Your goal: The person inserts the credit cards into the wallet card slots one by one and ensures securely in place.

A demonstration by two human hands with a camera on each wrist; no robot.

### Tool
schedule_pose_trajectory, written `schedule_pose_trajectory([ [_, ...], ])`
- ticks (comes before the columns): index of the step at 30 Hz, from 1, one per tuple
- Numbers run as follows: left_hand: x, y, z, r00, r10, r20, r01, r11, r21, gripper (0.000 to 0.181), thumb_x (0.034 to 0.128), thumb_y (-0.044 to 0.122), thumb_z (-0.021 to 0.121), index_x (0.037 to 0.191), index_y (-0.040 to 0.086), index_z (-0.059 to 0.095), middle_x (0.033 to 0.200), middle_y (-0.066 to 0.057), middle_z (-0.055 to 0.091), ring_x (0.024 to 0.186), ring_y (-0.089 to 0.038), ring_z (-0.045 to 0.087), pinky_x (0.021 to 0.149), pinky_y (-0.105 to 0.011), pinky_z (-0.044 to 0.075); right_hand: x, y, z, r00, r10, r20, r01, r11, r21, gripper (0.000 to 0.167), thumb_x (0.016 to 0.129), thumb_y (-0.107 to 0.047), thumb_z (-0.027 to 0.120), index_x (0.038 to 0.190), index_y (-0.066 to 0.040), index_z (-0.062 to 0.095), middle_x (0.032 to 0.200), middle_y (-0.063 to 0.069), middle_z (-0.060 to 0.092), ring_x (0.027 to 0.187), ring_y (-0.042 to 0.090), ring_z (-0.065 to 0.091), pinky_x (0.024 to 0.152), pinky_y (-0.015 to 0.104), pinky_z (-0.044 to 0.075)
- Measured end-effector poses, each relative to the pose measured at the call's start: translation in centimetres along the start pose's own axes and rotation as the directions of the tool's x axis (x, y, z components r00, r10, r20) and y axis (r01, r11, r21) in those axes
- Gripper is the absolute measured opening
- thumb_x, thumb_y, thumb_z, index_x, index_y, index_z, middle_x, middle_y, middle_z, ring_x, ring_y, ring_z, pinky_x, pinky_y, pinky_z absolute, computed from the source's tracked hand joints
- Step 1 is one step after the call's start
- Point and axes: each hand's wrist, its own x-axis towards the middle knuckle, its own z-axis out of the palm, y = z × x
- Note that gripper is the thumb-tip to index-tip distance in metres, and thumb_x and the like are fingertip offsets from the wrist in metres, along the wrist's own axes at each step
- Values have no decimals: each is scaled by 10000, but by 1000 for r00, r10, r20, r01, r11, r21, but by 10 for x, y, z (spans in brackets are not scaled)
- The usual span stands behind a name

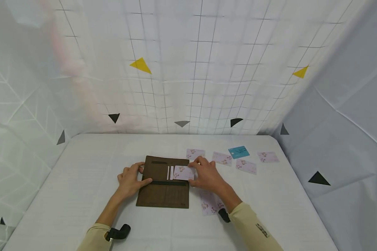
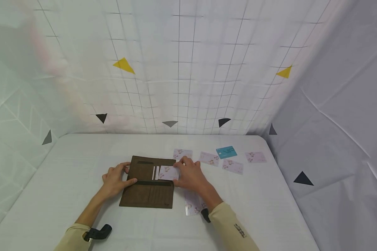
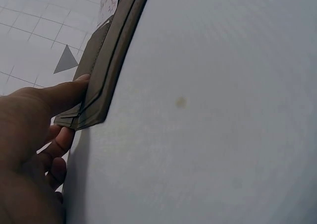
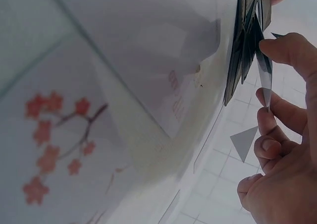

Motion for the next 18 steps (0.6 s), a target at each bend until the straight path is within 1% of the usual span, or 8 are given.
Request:
schedule_pose_trajectory([
  [8, 2, 0, -2, 1000, 16, -6, -16, 1000, 7, 771, 832, 372, 829, 1439, 49, 479, 1054, -21, 573, 1024, -318, 431, 854, -551, 207, 2, -2, -2, 1000, 8, 20, -8, 1000, -3, 549, 776, -423, 841, 1268, -242, 677, 1124, -31, 505, 1048, 167, 518, 849, 406, 316],
  [18, 4, -1, -3, 1000, 8, 2, -8, 1000, 14, 773, 825, 362, 836, 1440, 59, 481, 1056, -20, 575, 1045, -330, 438, 881, -566, 209, 3, -2, -2, 1000, 6, 21, -6, 1000, -3, 554, 788, -422, 833, 1288, -257, 662, 1166, -21, 509, 1078, 178, 520, 843, 398, 313],
])
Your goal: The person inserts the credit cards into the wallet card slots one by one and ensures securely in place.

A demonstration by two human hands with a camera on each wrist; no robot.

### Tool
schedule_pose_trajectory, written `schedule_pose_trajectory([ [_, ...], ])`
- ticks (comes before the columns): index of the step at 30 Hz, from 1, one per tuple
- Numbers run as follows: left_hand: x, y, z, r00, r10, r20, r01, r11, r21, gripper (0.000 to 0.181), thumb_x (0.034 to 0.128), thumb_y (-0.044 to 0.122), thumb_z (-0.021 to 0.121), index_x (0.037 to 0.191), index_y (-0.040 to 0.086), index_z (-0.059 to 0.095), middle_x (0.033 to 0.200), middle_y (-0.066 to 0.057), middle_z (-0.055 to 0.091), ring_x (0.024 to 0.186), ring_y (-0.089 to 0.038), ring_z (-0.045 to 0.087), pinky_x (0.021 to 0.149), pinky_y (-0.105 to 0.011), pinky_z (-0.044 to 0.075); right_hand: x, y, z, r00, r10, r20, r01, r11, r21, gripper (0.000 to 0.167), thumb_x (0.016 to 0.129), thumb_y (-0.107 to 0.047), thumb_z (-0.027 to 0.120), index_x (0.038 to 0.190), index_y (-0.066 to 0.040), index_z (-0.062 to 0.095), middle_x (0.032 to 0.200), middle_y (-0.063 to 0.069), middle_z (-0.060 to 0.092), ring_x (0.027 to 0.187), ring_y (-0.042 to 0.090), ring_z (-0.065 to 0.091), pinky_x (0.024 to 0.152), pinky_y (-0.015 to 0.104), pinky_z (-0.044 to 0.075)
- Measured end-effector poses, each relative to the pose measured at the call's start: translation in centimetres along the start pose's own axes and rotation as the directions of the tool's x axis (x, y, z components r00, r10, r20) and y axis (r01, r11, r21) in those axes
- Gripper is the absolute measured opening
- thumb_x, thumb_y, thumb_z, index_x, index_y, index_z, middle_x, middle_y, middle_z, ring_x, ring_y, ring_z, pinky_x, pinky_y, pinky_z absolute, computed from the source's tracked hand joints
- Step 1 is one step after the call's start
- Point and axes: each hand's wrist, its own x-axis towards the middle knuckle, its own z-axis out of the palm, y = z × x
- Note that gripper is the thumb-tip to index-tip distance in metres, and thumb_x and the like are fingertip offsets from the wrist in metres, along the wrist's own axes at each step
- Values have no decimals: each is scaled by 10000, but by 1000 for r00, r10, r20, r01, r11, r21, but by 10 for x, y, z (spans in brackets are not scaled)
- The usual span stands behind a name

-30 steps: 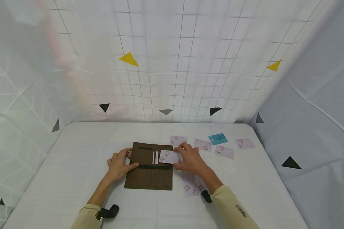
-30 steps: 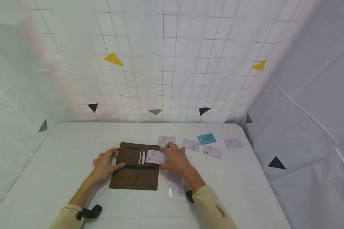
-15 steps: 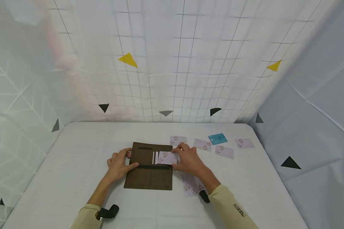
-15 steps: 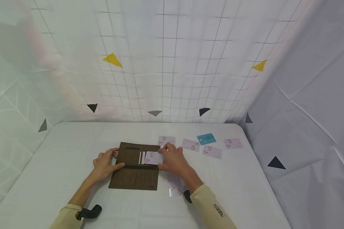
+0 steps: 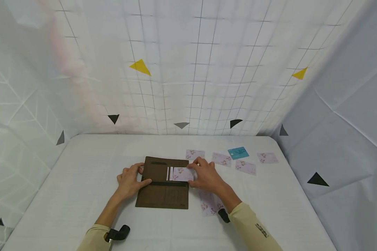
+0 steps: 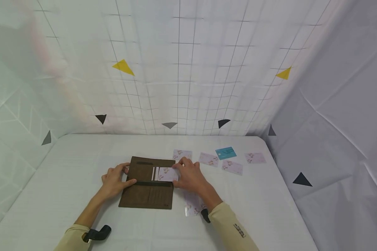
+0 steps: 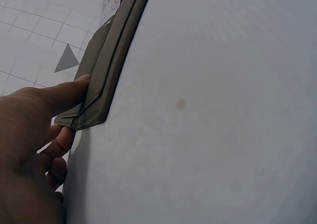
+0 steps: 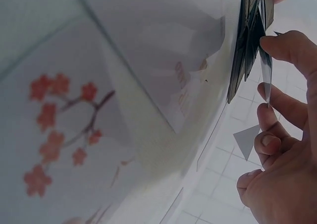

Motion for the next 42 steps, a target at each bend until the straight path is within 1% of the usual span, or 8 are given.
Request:
schedule_pose_trajectory([
  [7, -1, -1, 3, 1000, -4, -1, 4, 1000, -4, 779, 816, 359, 845, 1445, 78, 483, 1064, -11, 579, 1046, -313, 436, 877, -545, 205, -2, 1, 0, 1000, -20, -17, 20, 1000, -2, 564, 800, -420, 825, 1311, -255, 652, 1195, -10, 511, 1097, 185, 525, 847, 398, 323],
  [12, -2, 0, 4, 1000, 1, -9, -1, 1000, -8, 772, 815, 353, 846, 1441, 77, 487, 1059, -11, 579, 1032, -311, 435, 872, -545, 204, -3, 1, 2, 999, -15, -42, 14, 1000, -7, 580, 797, -425, 828, 1315, -232, 654, 1181, -3, 513, 1080, 187, 524, 832, 394, 321],
  [17, -4, 1, 3, 1000, 8, -17, -8, 1000, -6, 765, 823, 345, 840, 1436, 53, 488, 1052, -22, 578, 1023, -322, 435, 865, -556, 206, -3, 1, 5, 999, -18, -33, 18, 1000, 1, 581, 796, -433, 829, 1314, -235, 654, 1144, -16, 503, 1040, 174, 511, 824, 391, 305],
  [21, -4, 2, 3, 1000, 5, -18, -5, 1000, -4, 768, 822, 350, 840, 1436, 49, 490, 1051, -23, 576, 1014, -320, 434, 863, -554, 208, -4, 0, 6, 999, -32, -24, 32, 999, 3, 577, 798, -438, 831, 1314, -246, 655, 1145, -16, 506, 1027, 172, 511, 816, 392, 305],
  [28, -3, 1, 5, 1000, -7, -11, 7, 1000, 9, 770, 822, 358, 838, 1441, 65, 487, 1055, -17, 579, 1036, -315, 434, 870, -553, 212, -3, 1, 8, 999, -37, -3, 37, 999, -8, 589, 806, -434, 824, 1337, -247, 649, 1170, -9, 513, 1056, 179, 522, 825, 394, 319],
  [35, -3, 0, 6, 1000, -7, -9, 7, 1000, 12, 772, 819, 366, 838, 1440, 67, 488, 1058, -22, 581, 1045, -322, 435, 876, -565, 215, -3, 2, 11, 998, -58, -23, 58, 998, -20, 587, 818, -425, 819, 1349, -249, 642, 1183, -2, 522, 1086, 189, 533, 814, 399, 323],
  [42, -3, 0, 6, 1000, -3, -12, 3, 1000, 10, 770, 821, 360, 837, 1440, 64, 488, 1059, -24, 583, 1035, -319, 431, 879, -565, 211, -2, 2, 13, 997, -63, -39, 62, 998, -26, 586, 823, -430, 815, 1352, -253, 638, 1203, 1, 531, 1097, 198, 536, 816, 404, 328],
])
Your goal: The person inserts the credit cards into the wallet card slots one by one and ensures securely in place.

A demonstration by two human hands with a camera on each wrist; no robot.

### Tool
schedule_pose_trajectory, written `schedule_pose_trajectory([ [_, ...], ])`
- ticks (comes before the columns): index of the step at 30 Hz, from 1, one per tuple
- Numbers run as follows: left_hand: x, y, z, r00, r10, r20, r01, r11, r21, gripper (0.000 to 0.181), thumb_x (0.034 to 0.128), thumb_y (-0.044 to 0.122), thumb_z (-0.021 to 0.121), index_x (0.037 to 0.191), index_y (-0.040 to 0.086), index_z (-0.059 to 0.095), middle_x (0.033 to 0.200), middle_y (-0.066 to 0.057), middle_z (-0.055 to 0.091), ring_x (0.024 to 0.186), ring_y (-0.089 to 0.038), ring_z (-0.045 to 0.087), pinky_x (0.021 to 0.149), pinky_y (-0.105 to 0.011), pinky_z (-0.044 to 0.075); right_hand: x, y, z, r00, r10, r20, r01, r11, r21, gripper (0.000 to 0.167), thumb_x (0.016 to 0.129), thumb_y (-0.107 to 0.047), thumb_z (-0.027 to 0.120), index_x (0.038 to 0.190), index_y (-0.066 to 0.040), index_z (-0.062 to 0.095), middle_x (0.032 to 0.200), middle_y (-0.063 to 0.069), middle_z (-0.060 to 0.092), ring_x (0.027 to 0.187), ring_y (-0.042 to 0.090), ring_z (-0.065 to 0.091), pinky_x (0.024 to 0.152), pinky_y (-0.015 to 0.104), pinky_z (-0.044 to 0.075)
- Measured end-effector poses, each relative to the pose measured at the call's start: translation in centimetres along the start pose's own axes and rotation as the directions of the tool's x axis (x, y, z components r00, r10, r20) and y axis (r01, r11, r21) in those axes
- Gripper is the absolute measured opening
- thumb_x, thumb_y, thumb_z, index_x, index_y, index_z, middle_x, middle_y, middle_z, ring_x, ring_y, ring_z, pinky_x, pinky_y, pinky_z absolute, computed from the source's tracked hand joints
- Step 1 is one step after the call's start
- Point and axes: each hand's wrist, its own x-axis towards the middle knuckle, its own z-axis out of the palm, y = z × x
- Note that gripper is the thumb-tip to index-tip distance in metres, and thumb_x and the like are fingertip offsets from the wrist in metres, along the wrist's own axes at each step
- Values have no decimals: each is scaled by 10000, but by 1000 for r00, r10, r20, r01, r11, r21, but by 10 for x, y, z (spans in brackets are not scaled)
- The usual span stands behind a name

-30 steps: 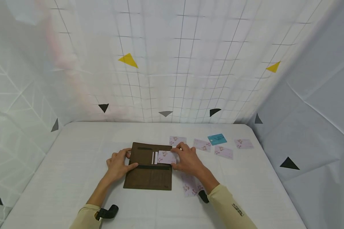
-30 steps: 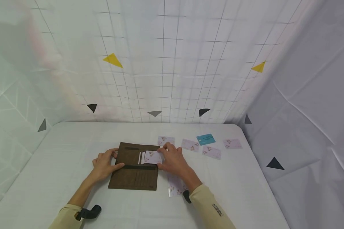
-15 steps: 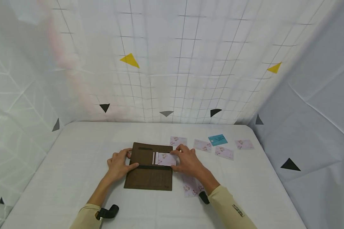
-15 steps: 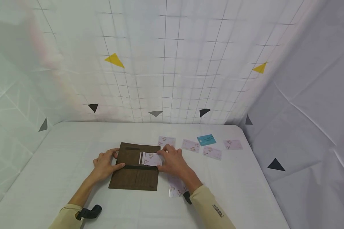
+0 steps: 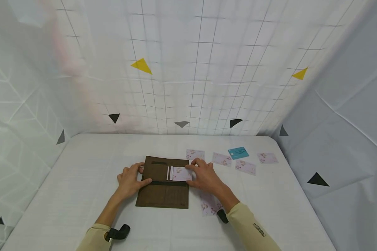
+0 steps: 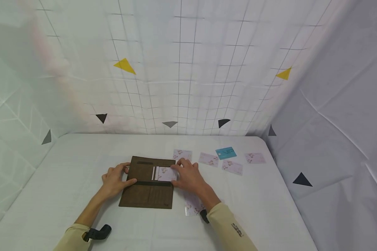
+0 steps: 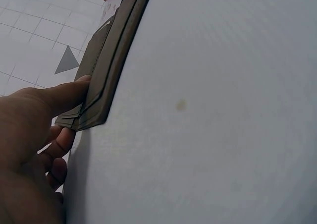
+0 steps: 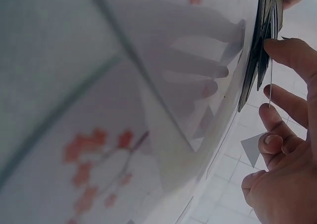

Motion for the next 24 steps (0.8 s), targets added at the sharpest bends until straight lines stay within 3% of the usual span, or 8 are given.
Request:
schedule_pose_trajectory([
  [9, -1, 3, -3, 1000, 4, -5, -4, 1000, -5, 761, 826, 352, 836, 1435, 51, 491, 1052, -30, 581, 1026, -323, 432, 877, -570, 212, 4, -1, 1, 1000, -11, 3, 11, 1000, -11, 594, 832, -438, 809, 1368, -262, 623, 1230, -13, 530, 1128, 191, 514, 845, 414, 340],
  [24, 2, -1, 0, 1000, -5, 8, 5, 1000, 2, 772, 836, 400, 821, 1450, 80, 480, 1083, -27, 580, 1057, -315, 436, 887, -566, 215, 3, 5, -6, 997, 65, 40, -62, 996, -72, 648, 801, -512, 811, 1366, -264, 612, 1253, -18, 558, 1161, 212, 518, 833, 429, 359],
])
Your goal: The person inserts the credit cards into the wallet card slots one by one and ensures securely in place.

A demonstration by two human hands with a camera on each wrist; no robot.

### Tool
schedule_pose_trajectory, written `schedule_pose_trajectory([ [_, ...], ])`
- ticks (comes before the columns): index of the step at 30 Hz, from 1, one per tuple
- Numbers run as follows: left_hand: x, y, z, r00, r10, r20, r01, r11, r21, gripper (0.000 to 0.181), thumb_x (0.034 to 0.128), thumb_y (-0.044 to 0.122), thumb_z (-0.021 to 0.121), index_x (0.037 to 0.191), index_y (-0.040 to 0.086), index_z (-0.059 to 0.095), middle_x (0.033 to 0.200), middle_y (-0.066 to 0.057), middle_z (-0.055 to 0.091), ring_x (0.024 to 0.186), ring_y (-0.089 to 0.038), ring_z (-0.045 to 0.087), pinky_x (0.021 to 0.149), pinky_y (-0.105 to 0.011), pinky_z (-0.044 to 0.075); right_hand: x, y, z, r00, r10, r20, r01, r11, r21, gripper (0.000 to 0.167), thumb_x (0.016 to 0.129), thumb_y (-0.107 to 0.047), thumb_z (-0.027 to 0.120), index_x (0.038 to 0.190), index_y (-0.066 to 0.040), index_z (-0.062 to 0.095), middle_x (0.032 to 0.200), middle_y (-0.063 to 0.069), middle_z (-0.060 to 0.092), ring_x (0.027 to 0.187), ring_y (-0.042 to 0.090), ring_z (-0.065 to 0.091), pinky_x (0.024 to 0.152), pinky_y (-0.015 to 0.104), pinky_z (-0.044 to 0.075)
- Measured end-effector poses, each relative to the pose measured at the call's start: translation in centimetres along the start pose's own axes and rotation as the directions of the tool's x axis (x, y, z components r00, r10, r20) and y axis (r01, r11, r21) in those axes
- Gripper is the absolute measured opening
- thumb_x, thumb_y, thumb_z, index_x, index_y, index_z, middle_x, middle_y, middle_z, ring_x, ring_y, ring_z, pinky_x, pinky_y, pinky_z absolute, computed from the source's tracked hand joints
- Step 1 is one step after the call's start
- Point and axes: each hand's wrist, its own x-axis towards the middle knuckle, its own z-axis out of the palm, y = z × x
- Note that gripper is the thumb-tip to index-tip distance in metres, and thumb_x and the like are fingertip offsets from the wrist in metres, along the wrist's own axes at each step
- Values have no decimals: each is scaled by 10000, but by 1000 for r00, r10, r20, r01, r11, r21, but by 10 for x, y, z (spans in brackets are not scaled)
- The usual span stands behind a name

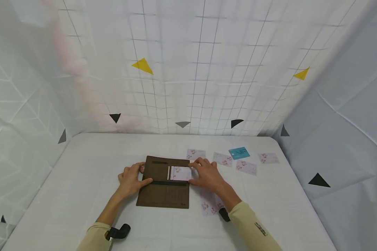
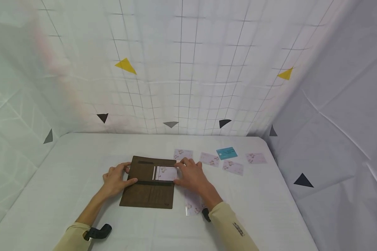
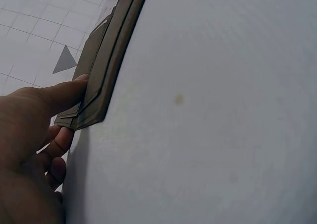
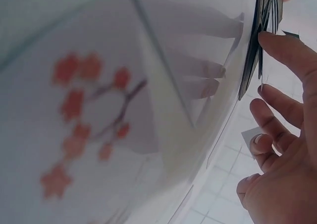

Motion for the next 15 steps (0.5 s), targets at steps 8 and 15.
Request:
schedule_pose_trajectory([
  [8, -1, 2, -2, 1000, 7, -5, -7, 1000, -6, 773, 831, 388, 827, 1447, 70, 485, 1072, -24, 578, 1050, -315, 435, 878, -560, 215, -2, 7, -1, 1000, 5, -1, -5, 1000, 6, 572, 800, -511, 814, 1280, -248, 648, 1217, -31, 561, 1140, 204, 519, 825, 429, 339],
  [15, -2, 3, -2, 1000, 7, -5, -7, 1000, -6, 773, 832, 383, 827, 1447, 62, 486, 1067, -22, 577, 1040, -313, 437, 878, -559, 219, -1, 6, 2, 1000, -9, -5, 9, 1000, -5, 545, 810, -508, 807, 1268, -249, 665, 1203, -35, 570, 1126, 200, 520, 833, 435, 343],
])
